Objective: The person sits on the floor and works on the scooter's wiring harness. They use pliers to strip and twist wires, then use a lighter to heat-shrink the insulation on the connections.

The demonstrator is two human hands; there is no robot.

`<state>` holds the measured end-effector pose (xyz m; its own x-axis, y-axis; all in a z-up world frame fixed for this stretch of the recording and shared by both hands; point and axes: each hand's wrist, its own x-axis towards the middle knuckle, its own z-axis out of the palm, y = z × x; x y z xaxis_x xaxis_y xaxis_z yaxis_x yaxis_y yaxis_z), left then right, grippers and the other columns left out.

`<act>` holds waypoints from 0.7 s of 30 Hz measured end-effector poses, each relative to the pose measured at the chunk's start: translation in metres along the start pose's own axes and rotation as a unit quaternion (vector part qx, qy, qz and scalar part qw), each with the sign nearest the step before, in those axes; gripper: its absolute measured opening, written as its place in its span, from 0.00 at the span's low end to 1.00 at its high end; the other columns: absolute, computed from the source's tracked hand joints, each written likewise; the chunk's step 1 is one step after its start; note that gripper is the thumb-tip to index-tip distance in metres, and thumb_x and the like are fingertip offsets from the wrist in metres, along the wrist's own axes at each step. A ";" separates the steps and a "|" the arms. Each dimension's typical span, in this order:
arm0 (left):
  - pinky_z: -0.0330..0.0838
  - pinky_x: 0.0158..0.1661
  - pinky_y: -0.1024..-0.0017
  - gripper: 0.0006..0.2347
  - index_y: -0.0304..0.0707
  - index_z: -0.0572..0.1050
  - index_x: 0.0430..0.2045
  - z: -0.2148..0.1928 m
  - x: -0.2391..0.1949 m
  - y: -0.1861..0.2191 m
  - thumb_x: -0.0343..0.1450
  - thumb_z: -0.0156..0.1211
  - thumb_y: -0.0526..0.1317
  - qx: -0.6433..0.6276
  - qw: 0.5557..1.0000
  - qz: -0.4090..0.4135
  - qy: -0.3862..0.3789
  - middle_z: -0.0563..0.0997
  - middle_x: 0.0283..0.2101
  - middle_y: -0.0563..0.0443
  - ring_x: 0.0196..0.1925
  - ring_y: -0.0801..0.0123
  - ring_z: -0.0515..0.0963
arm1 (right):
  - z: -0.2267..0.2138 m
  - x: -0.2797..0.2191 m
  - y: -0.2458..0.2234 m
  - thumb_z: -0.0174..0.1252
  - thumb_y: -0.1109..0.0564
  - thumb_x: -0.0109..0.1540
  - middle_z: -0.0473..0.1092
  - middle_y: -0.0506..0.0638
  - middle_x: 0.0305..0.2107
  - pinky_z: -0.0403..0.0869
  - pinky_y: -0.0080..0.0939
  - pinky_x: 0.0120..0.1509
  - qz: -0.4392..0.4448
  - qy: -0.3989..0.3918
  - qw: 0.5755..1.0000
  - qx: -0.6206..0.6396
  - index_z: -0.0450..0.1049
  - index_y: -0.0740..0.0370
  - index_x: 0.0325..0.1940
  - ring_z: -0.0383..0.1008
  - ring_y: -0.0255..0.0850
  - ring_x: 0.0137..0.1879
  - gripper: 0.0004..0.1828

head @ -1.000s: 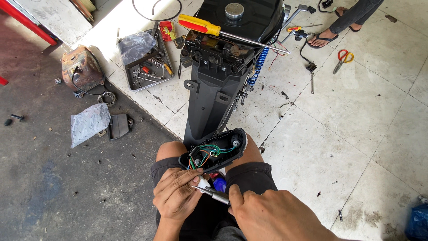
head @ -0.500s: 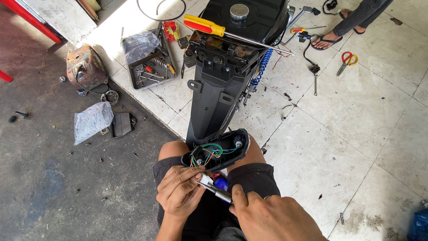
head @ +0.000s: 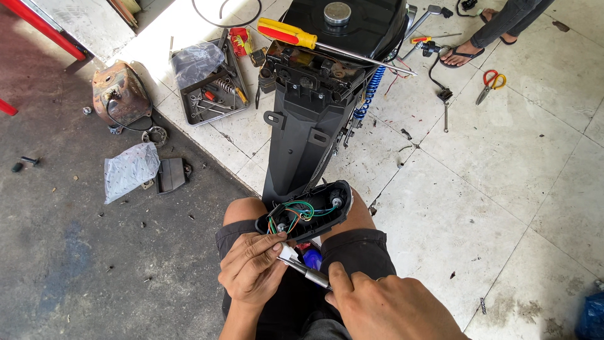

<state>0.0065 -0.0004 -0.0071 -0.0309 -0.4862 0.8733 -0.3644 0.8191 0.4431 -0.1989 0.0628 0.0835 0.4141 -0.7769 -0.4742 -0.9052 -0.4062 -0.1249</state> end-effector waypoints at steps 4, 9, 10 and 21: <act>0.83 0.35 0.70 0.11 0.33 0.77 0.33 -0.001 -0.003 0.000 0.63 0.75 0.30 0.000 1.000 -0.003 -0.005 0.86 0.33 0.39 0.34 0.58 0.90 | 0.015 0.001 -0.007 0.47 0.35 0.71 0.73 0.48 0.20 0.75 0.63 0.11 0.024 0.093 0.995 -0.041 0.63 0.58 0.64 0.78 0.54 0.15 0.28; 0.83 0.34 0.70 0.11 0.32 0.77 0.32 0.000 -0.004 0.000 0.62 0.75 0.28 -0.001 1.000 -0.003 -0.001 0.85 0.32 0.38 0.34 0.58 0.90 | 0.007 0.001 -0.010 0.45 0.46 0.68 0.74 0.53 0.24 0.76 0.61 0.12 0.005 0.054 0.998 -0.030 0.61 0.64 0.67 0.79 0.55 0.16 0.27; 0.82 0.34 0.71 0.11 0.32 0.77 0.32 0.000 -0.004 0.000 0.62 0.75 0.28 0.002 1.000 -0.002 0.000 0.85 0.32 0.37 0.33 0.58 0.90 | 0.005 0.001 -0.010 0.45 0.54 0.64 0.74 0.54 0.24 0.76 0.60 0.12 -0.009 0.032 0.999 -0.031 0.59 0.67 0.68 0.80 0.53 0.17 0.28; 0.81 0.35 0.70 0.09 0.33 0.77 0.34 0.000 -0.007 0.000 0.64 0.73 0.28 -0.003 1.000 0.000 -0.011 0.85 0.34 0.38 0.33 0.58 0.90 | -0.013 0.004 -0.009 0.48 0.59 0.61 0.72 0.53 0.24 0.76 0.60 0.15 -0.040 -0.007 0.999 -0.024 0.58 0.69 0.69 0.79 0.55 0.19 0.31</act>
<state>0.0067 0.0026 -0.0134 -0.0522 -0.4929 0.8685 -0.3595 0.8207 0.4441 -0.1884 0.0572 0.0938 0.4832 -0.7347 -0.4763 -0.8637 -0.4891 -0.1218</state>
